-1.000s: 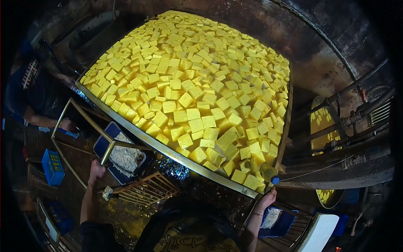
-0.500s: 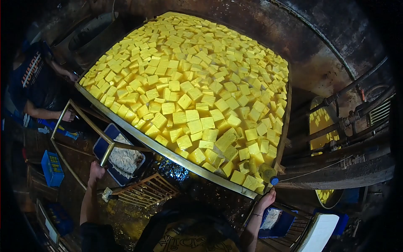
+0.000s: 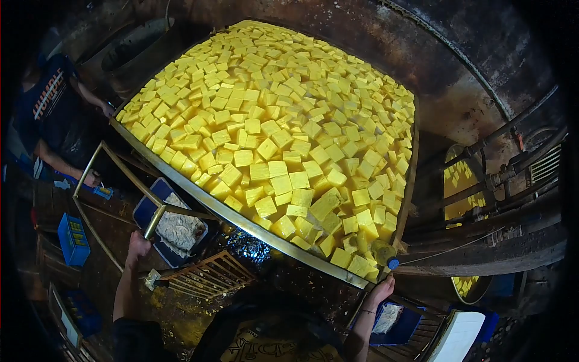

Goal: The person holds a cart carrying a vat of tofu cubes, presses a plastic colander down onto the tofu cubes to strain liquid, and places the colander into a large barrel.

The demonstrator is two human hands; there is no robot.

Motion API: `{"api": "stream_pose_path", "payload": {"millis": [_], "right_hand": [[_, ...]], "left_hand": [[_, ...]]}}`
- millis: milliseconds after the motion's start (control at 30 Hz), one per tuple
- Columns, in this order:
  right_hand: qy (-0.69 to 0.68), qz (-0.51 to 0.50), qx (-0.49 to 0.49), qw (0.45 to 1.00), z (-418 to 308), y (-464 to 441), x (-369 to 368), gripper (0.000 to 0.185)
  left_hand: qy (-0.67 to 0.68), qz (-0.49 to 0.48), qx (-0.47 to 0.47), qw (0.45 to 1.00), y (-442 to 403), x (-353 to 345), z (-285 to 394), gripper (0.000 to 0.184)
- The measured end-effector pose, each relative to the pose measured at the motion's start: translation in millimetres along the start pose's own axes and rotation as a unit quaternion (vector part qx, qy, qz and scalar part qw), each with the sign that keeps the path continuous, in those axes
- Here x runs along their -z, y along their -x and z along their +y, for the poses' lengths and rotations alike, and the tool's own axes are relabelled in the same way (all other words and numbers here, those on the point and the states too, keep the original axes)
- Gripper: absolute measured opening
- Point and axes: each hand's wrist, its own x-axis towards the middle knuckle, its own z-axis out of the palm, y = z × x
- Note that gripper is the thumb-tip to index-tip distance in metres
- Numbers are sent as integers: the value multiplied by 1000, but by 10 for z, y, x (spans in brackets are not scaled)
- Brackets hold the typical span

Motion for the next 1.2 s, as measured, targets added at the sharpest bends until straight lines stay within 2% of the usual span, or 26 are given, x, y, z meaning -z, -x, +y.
{"api": "stream_pose_path", "payload": {"millis": [100, 167, 267, 367, 500, 600, 667, 767, 867, 1000, 1067, 1200], "right_hand": [[10, 23, -10, 1000, -39, 13, -35, 33], [12, 28, -9, 999, -72, 22, -57, 33], [1, 30, -14, 999, -153, 52, -104, 33], [2, 27, -18, 999, -187, 57, -100, 33], [1, 22, -7, 1000, -211, 72, -112, 32], [11, 27, -21, 999, -256, 73, -124, 30], [-8, 28, -27, 999, -287, 93, -151, 29], [-5, 31, -20, 999, -245, 88, -128, 28], [6, 41, -18, 999, -213, 69, -128, 28], [4, 52, -34, 998, -300, 90, -168, 27], [-2, 54, -38, 998, -301, 91, -178, 27], [-13, 42, -50, 998, -254, 74, -137, 28]], "left_hand": [[0, 2, -36, 999, 27, 69, 77, 27], [3, -17, -9, 1000, 1, 20, 0, 27], [34, -14, 34, 999, 48, 167, 246, 29], [-11, 36, -1, 999, 27, 36, 104, 28], [7, 40, 25, 999, -23, -40, 21, 25], [-8, -6, 33, 999, -62, -84, -94, 24], [74, -27, 65, 995, 9, 59, 84, 22], [44, -13, 37, 998, 15, 48, 107, 20], [35, -27, 3, 999, -43, -103, -160, 19], [-5, 10, 9, 1000, 17, 44, 84, 27], [22, -1, 43, 999, 65, 174, 296, 28], [87, 13, 28, 996, 95, 205, 344, 24]]}}
